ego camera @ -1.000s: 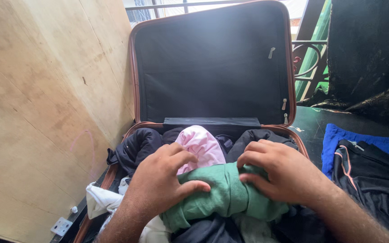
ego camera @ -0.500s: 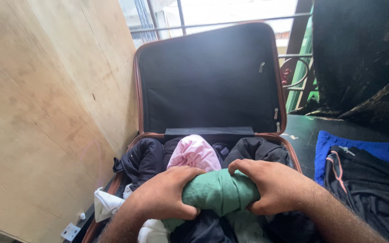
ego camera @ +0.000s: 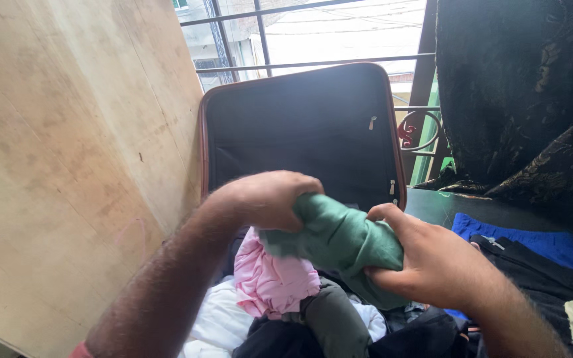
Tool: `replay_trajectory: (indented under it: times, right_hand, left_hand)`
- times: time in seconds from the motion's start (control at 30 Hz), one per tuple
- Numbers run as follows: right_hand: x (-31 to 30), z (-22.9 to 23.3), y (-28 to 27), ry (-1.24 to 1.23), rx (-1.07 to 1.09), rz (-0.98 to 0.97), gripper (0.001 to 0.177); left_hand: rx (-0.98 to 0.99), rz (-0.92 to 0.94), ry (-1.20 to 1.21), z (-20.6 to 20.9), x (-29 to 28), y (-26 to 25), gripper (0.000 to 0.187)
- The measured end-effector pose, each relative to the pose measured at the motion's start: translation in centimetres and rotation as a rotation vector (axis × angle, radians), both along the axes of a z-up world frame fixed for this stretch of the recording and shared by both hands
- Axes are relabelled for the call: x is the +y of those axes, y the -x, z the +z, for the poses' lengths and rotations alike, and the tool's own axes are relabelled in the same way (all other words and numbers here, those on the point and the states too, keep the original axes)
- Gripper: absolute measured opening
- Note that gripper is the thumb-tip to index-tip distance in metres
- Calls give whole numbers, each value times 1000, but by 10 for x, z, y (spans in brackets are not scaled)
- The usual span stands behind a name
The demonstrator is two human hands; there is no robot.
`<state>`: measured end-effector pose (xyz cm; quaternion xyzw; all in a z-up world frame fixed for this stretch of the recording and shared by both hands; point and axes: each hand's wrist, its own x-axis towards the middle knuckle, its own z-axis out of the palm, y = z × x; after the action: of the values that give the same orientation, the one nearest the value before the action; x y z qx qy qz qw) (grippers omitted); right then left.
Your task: The person packs a suitcase by taking various items of clothing, such as a grey t-shirt, a black top, a pink garment, green shorts, and blue Adidas shorts, and placing them inside the main compartment.
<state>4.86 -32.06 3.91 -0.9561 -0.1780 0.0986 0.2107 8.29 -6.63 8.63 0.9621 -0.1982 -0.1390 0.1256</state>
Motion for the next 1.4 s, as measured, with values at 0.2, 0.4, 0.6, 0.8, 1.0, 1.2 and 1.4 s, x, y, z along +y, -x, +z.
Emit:
replay_trajectory:
  times: [0.2,0.4,0.6,0.8,1.0,1.2,1.4]
  right_hand:
    - [20,-58,-6,220,-78,62,81]
    - [43,-81,-4,171,7,81,77]
    - [44,-71,-7,233,67,92,86]
    - [41,-71,-3,199,-9,92,84]
    - [37,-85,1,196,-3,64,83]
    - [-6,-81,2,-5,-109,196,102]
    - [-81,-37,-14,-331,199,-1,51]
  left_hand:
    - [-496,-174,-84,-104,-23,-39,44]
    - [-653,-213,126,-157,-15,-45,32]
    - [-559,-142,56,-146,-22,-41,36]
    - [-601,-148,70,-144,-24,-36,36]
    - [-618,-147,61,-149,-22,-34,36]
    - [-553,-106,23,-130,-35,-28,39]
    - [-31,42,-232,-73,-86,-24,68]
